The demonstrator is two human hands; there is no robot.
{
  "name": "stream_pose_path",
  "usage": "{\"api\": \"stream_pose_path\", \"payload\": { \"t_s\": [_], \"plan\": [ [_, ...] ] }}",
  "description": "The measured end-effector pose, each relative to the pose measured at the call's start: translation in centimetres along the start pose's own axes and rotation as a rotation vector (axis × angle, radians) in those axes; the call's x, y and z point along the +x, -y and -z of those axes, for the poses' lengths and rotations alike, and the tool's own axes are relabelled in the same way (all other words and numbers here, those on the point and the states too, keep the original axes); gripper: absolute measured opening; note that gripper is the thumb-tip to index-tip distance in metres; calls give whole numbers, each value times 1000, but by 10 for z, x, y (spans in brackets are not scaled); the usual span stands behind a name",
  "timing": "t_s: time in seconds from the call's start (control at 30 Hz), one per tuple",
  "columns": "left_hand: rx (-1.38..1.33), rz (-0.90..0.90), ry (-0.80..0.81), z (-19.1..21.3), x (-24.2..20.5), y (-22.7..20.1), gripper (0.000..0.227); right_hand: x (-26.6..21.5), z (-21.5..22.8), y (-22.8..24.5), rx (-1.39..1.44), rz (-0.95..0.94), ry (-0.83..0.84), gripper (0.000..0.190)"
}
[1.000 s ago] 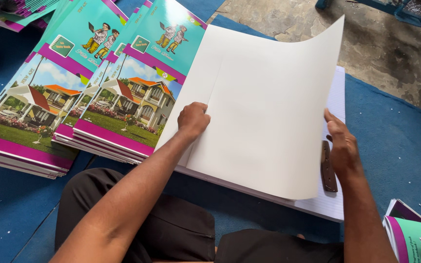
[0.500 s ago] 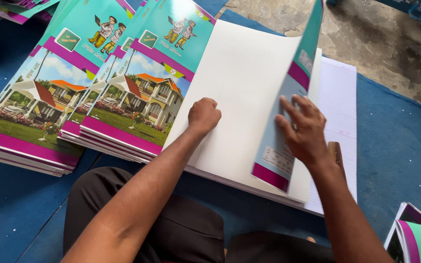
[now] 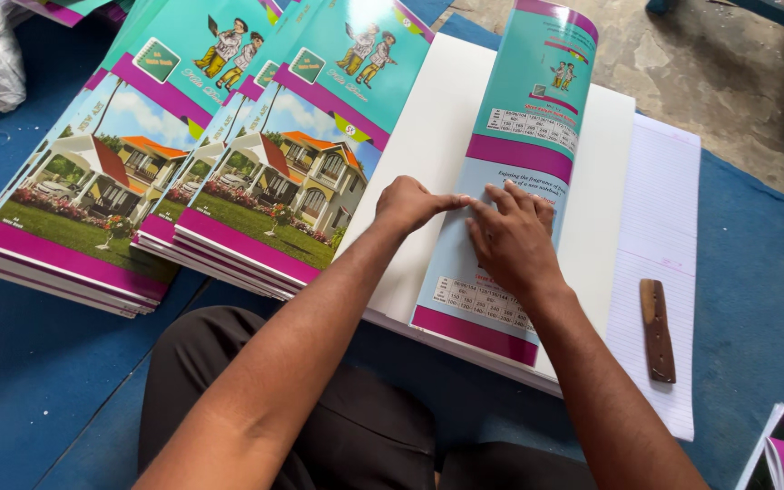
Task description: The person sits on the floor and repeatedly folds the cover of a booklet over its pages, then uses a small wooden block to press and smooth the spine. This process is repeated for multiple booklets in a stack.
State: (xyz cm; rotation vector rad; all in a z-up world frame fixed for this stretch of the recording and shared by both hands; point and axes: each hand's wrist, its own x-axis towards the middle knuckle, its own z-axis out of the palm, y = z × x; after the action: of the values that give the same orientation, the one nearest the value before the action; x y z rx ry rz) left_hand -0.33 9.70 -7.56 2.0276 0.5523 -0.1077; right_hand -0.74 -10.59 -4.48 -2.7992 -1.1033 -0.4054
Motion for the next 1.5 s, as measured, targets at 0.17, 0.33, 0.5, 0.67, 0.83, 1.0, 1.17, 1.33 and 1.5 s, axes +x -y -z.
{"api": "stream_pose_path", "payload": {
  "t_s": [0.17, 0.33, 0.5, 0.67, 0.83, 1.0, 1.17, 1.33, 1.5],
  "plan": [
    [114, -3, -53, -10, 1, -1, 66, 6, 4, -17, 310, -72, -69, 37],
    [127, 12, -57, -14, 1, -5, 72, 14, 13, -58, 149, -200, -173, 68],
    [117, 0, -97, -14, 2, -6, 75, 16, -6, -89, 254, -391, 11, 86],
    [131, 41, -129, -14, 7, -5, 57, 16, -35, -93, 379, -409, 52, 91],
    [115, 14, -145, -12, 6, -4, 38, 24, -44, -86, 313, -476, 144, 95],
    [137, 27, -128, -13, 6, -7, 29, 27, -44, -81, 247, -511, 193, 97],
    [160, 3, -183, -16, 6, -6, 21, 29, -47, -77, 212, -534, 239, 97],
    [152, 24, -173, -14, 6, -6, 23, 33, -48, -71, 159, -537, 260, 98],
    [158, 21, -164, -13, 4, -7, 23, 36, -46, -64, 121, -537, 274, 98]
  ]
}}
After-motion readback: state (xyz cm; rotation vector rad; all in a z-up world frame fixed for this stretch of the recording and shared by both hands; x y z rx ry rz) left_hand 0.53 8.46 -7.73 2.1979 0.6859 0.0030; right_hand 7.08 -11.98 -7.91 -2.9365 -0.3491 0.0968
